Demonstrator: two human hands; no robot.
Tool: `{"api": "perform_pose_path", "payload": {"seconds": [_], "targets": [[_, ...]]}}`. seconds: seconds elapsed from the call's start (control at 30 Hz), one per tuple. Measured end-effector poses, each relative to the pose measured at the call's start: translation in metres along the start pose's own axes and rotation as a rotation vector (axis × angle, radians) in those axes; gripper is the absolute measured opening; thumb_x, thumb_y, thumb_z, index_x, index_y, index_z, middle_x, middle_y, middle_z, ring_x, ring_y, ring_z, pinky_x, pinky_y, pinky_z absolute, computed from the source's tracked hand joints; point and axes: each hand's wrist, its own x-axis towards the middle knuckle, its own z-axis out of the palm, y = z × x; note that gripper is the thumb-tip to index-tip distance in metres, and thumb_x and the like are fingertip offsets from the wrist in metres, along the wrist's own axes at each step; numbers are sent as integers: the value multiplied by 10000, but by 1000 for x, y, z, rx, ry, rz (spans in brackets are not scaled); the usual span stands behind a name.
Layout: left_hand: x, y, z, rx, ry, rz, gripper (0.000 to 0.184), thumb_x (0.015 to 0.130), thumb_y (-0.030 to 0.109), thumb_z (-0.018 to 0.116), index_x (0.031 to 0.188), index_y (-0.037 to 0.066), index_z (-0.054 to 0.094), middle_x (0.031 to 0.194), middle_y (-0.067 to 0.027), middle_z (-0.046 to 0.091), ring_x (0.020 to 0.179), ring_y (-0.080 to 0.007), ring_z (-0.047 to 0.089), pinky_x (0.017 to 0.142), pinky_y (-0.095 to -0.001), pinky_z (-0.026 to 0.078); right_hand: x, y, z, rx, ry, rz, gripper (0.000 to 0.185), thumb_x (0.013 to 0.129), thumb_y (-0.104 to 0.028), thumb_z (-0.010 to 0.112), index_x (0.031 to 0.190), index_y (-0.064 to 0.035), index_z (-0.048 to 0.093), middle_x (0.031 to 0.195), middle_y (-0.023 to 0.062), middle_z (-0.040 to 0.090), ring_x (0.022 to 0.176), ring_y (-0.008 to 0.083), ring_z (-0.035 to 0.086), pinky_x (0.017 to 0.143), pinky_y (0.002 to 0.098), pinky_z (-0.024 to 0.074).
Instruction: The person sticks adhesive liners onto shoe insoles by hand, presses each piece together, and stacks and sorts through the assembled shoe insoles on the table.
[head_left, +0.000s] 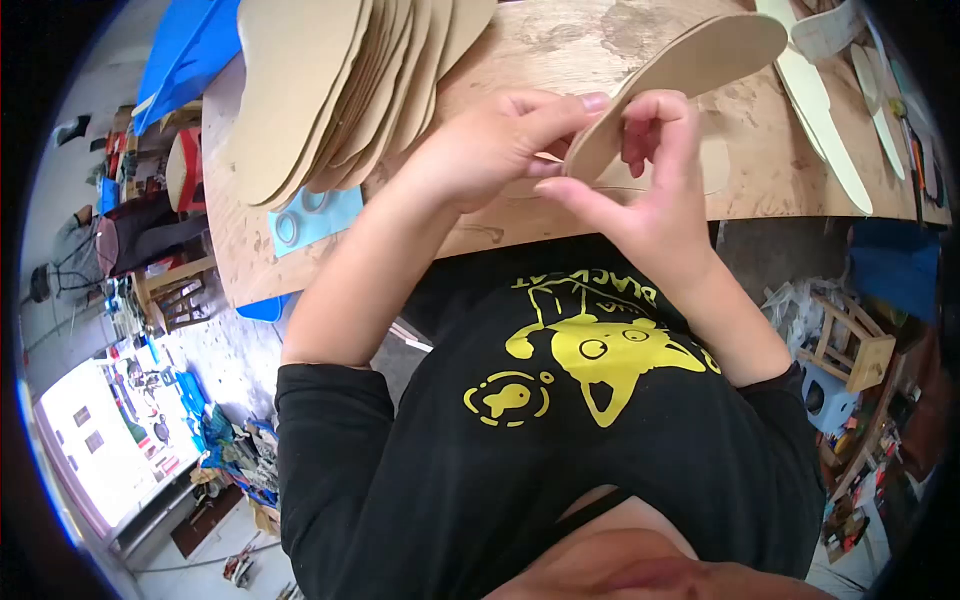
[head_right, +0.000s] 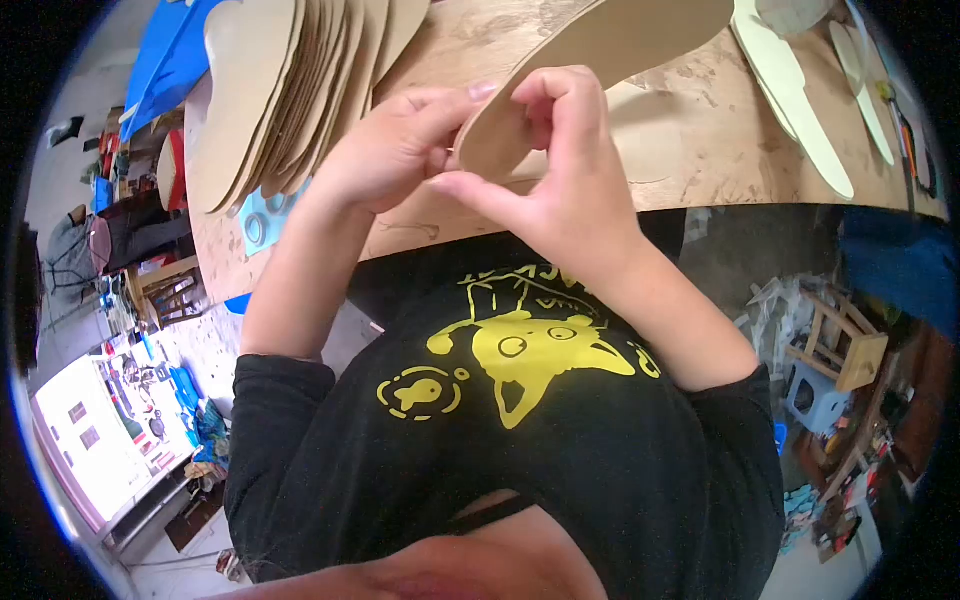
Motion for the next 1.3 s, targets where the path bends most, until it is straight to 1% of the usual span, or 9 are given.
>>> {"api": "perform_pose_path", "payload": {"seconds": [0.27, 0.4, 0.5, 0.67, 0.8, 0.93, 1.07, 1.17, 1.3], "targets": [[-15, -10, 6, -199, -35, -40, 483, 1028, 449, 482, 1222, 30, 622, 1109, -58, 673, 1003, -124, 643, 910, -333, 523, 1, -16, -29, 62, -174, -38, 200, 916, -36, 625, 1098, -23, 544, 964, 72, 580, 832, 126, 545, 732, 244, 452], [-22, -11, 9, -309, -114, 7, 529, 1051, 434, 418, 1399, 40, 469, 1262, -76, 616, 1122, -164, 626, 977, -360, 508, -6, -25, -33, 403, 61, 206, 152, 1001, -23, 492, 1151, -16, 518, 1001, 37, 580, 879, 74, 531, 798, 205, 433], [-28, -16, 19, -500, -70, 76, 446, 1012, 437, 517, 1206, 46, 611, 1075, -51, 646, 951, -120, 620, 857, -318, 531, 2, -27, -36, 400, 143, 78, 145, 998, -10, 485, 1136, 6, 528, 1013, 37, 574, 889, 75, 528, 802, 206, 431], [-40, -14, 26, -580, -15, 70, 488, 1026, 467, 448, 1307, 77, 535, 1177, -55, 623, 1014, -146, 614, 893, -365, 521, 5, -22, -58, 475, 125, 210, 247, 950, -62, 582, 1167, 55, 565, 1069, 55, 617, 950, 106, 564, 848, 224, 439], [-52, -17, 20, -579, 66, 33, 499, 1031, 501, 378, 1351, 139, 504, 1217, -14, 615, 1039, -156, 611, 887, -384, 519, 18, -26, -67, 107, 230, 250, 261, 917, -105, 681, 1114, 52, 614, 1070, 81, 654, 999, 119, 599, 878, 259, 472], [-62, -53, -2, -767, -181, 128, 510, 1030, 517, 348, 1350, 151, 502, 1196, -22, 622, 1033, -167, 609, 835, -391, 522, 61, 2, -122, 242, 415, 237, 260, 912, -109, 685, 1124, 40, 656, 1102, 132, 673, 1030, 167, 640, 905, 291, 506], [-84, -48, 9, -962, 20, -59, 475, 997, 462, 388, 1186, 60, 557, 876, -106, 592, 640, -207, 463, 552, -318, 332, 130, 37, -216, 688, 364, 368, 261, 907, -103, 662, 1107, 64, 669, 1132, 170, 667, 1094, 246, 638, 936, 351, 524], [-99, -76, -6, -987, -278, 112, 513, 1010, 490, 410, 1292, 78, 529, 1055, -109, 647, 801, -238, 628, 674, -385, 513, 159, 2, -215, 605, 763, 204, 291, 936, -99, 610, 1154, 93, 631, 1182, 194, 643, 1133, 270, 617, 968, 390, 509], [-111, -96, -15, -1129, -352, 167, 549, 991, 486, 428, 1285, 34, 528, 1014, -156, 651, 734, -262, 624, 593, -367, 470, 166, 3, -279, 871, 460, 42, 347, 972, -91, 543, 1256, 108, 537, 1268, 217, 587, 1214, 296, 556, 1050, 417, 453]]}}
